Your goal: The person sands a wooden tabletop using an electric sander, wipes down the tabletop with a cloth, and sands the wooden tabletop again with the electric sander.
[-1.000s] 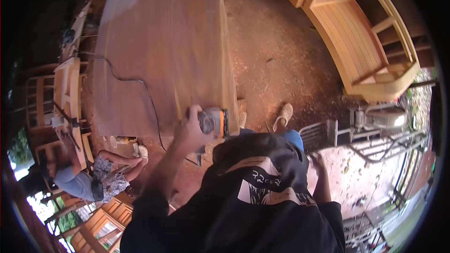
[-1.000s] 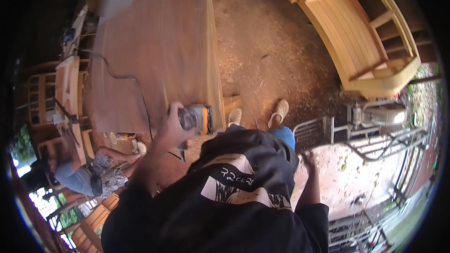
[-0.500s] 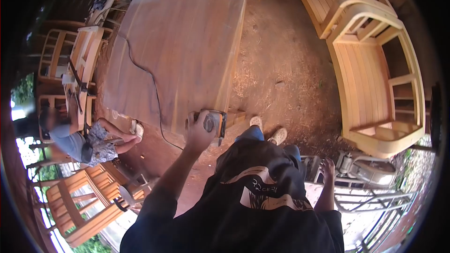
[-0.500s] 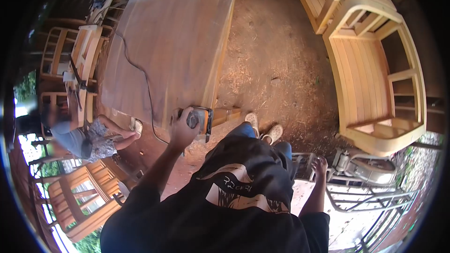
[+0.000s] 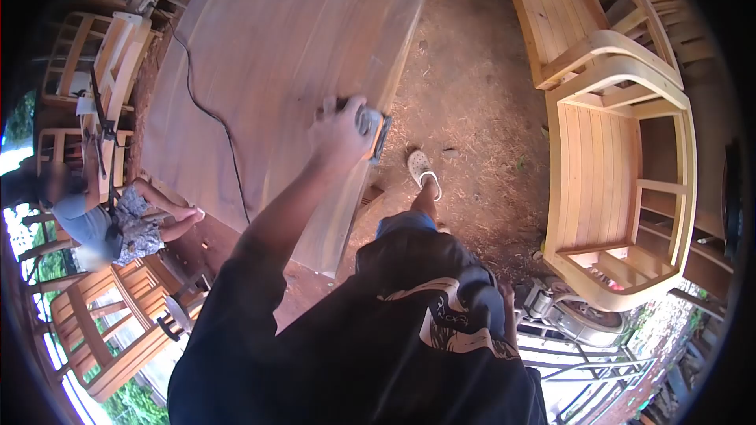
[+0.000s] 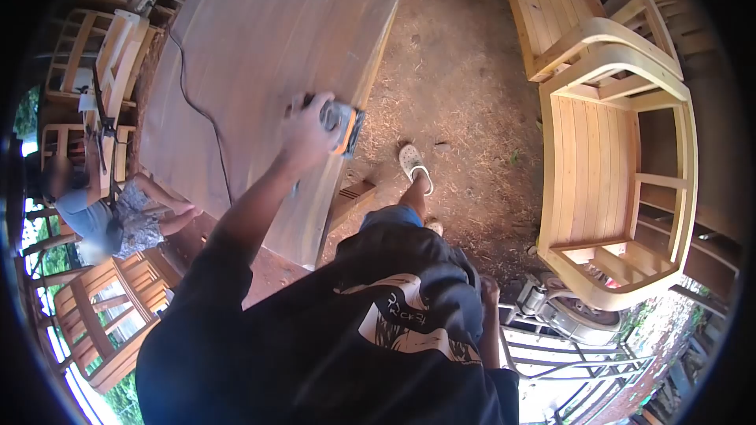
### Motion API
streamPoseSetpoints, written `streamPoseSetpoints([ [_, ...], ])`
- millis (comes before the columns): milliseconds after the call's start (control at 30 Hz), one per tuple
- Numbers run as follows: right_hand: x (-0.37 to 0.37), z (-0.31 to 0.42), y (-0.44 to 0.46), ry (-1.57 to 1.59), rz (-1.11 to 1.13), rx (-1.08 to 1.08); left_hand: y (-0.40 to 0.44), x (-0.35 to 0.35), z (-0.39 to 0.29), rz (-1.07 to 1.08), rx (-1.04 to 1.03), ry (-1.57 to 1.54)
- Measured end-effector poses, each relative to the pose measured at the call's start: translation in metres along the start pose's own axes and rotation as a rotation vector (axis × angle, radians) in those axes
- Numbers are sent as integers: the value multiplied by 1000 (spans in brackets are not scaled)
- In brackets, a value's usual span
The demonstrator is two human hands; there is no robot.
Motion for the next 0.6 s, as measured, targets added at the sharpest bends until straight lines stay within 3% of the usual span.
streamPoseSetpoints([
  [133, 12, 37, 0, 483, -9, -433, 72, 10, -23, 77, 17, 32],
  [200, 30, 69, 12, 674, -76, -526, 107, 10, -31, 84, -21, 38],
  [400, 99, 176, 81, 806, -204, -466, 216, 7, -57, 133, -57, 35],
  [600, 147, 267, 129, 674, -350, -346, 311, 8, -79, 112, -117, -34],
])
Point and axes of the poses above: each hand's wrist, its own y-axis towards the middle knuckle, its own x-axis out of the back of the hand, z = x × y, the point moved 9 cm from there along y, towards the middle knuckle, and after that the axes turned 7 degrees about z, right-handed, at the moved point
